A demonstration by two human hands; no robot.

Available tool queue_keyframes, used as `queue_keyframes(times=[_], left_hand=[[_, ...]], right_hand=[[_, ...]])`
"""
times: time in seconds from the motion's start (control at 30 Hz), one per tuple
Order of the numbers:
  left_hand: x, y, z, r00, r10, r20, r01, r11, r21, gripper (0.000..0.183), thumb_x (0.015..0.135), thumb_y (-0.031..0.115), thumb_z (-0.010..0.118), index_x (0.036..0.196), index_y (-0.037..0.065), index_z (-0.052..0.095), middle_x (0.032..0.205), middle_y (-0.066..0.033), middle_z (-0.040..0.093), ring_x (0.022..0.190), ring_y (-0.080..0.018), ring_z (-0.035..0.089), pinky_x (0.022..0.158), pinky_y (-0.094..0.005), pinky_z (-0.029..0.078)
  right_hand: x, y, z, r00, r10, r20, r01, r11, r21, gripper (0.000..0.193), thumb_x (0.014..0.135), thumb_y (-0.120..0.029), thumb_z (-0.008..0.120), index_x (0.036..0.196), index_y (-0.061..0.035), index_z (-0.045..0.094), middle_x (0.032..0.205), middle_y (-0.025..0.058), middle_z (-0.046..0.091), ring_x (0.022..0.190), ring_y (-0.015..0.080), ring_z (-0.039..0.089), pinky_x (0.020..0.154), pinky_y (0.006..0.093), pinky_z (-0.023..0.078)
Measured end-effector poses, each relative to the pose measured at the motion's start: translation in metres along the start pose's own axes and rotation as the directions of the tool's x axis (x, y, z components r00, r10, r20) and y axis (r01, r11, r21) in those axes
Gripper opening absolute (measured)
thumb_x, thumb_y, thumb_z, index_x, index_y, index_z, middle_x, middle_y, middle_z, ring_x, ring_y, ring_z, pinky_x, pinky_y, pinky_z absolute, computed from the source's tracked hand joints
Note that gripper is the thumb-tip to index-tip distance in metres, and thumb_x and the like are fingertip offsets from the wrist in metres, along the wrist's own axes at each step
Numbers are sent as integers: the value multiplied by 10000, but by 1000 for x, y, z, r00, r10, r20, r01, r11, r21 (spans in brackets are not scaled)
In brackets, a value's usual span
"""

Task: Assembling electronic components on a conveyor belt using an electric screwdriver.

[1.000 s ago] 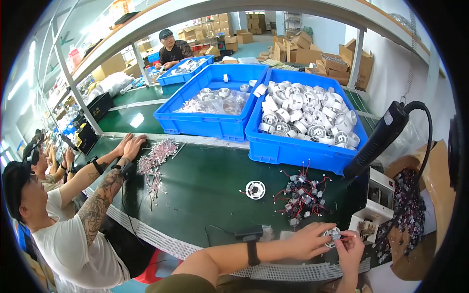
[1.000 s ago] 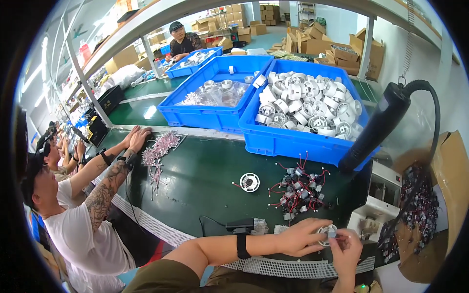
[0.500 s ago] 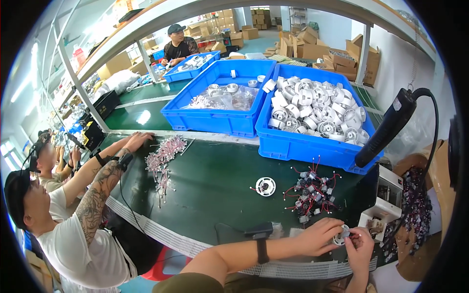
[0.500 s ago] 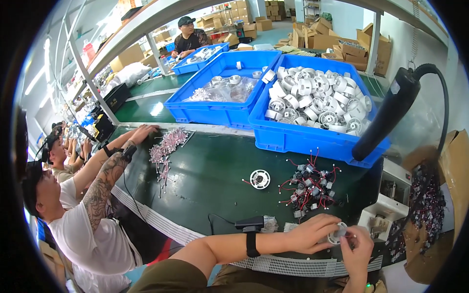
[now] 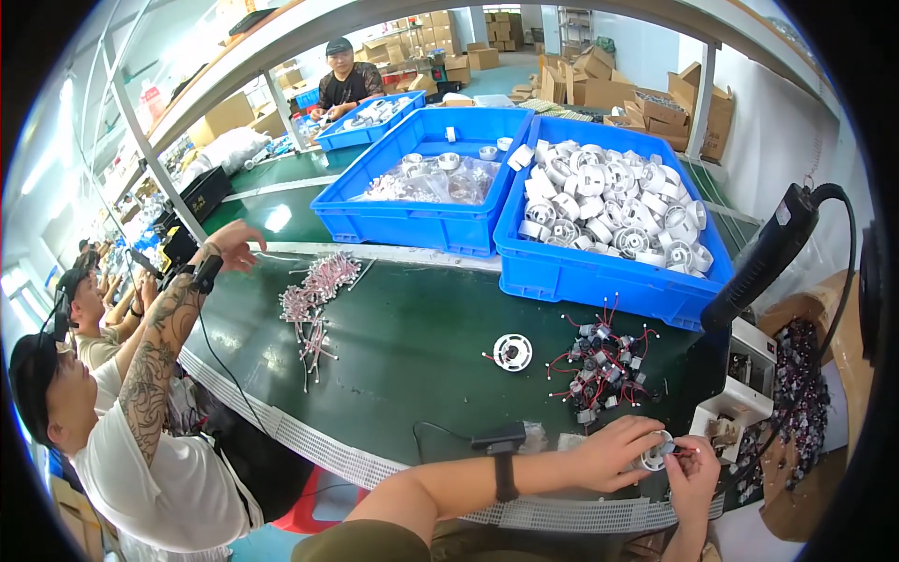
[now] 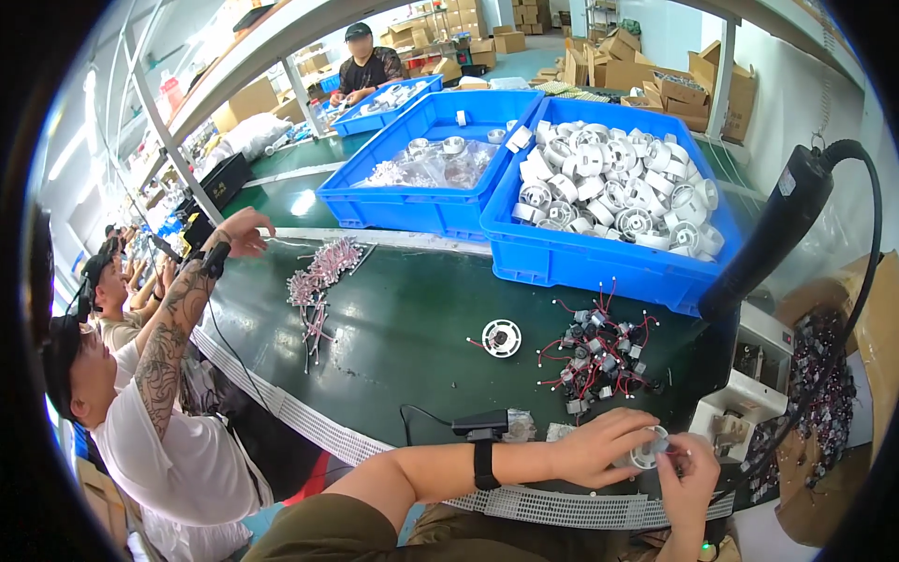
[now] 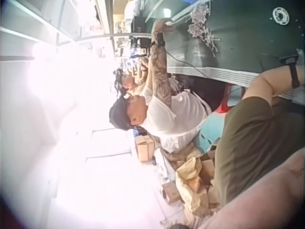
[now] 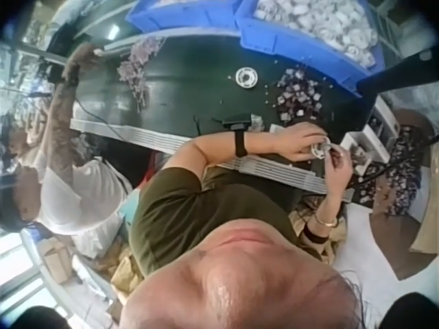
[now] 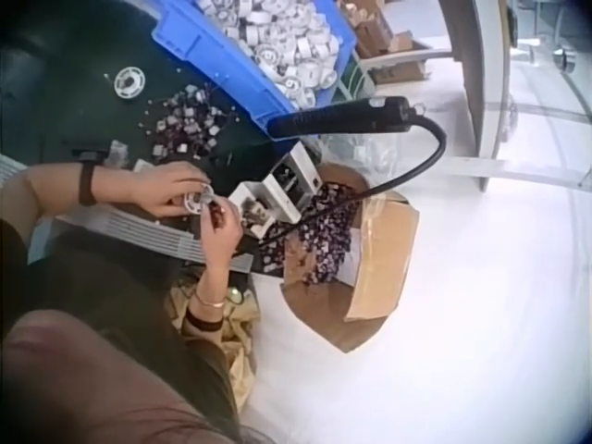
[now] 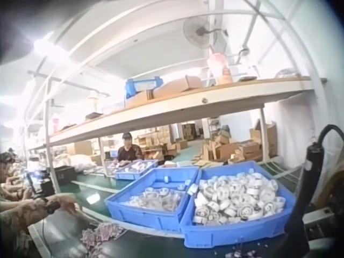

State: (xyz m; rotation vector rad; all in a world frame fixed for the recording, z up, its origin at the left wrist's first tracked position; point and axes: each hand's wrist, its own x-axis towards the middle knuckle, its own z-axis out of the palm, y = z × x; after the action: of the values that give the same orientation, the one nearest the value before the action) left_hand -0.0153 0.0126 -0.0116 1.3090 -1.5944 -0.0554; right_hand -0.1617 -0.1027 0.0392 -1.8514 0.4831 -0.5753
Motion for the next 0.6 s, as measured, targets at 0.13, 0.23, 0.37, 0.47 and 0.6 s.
queue_keyframes(times=[0.13,0.23,0.37,0.47,0.6], left_hand=[[-5,5,6,1000,-4,-2,4,1000,16,538,720,164,673,1175,-3,438,1217,-198,437,1083,-381,457,915,-436,388],[-2,1,15,1000,-29,7,29,999,-45,549,696,175,693,1156,-1,450,1199,-195,449,1089,-383,450,925,-441,380],[5,-14,10,997,-82,-6,81,995,-65,729,605,246,760,1208,-10,442,1207,-216,461,1158,-401,418,981,-463,343],[4,-11,-13,982,-179,-67,179,984,-16,636,639,193,732,1178,-17,468,1159,-212,516,1084,-366,504,926,-411,408],[17,-12,-4,987,-161,24,163,981,-104,553,641,115,736,1129,12,497,1087,-174,550,996,-352,541,861,-391,440]], right_hand=[[-10,0,-1,1000,23,-18,-23,1000,6,238,735,98,586,962,42,543,970,66,494,824,110,531,707,209,439],[-12,-2,-7,999,7,-34,-13,986,-164,231,717,60,619,939,24,565,930,70,528,789,120,538,675,220,440],[11,-5,-7,983,-180,18,170,885,-433,191,727,-16,656,913,4,617,911,107,630,792,185,606,696,286,481],[21,-25,-6,982,-3,-187,-21,991,-128,228,772,11,651,992,22,593,925,51,612,852,105,572,762,235,469],[16,-17,-21,989,144,-43,-140,987,76,274,793,14,636,1057,28,563,957,49,591,873,100,559,755,229,469]])
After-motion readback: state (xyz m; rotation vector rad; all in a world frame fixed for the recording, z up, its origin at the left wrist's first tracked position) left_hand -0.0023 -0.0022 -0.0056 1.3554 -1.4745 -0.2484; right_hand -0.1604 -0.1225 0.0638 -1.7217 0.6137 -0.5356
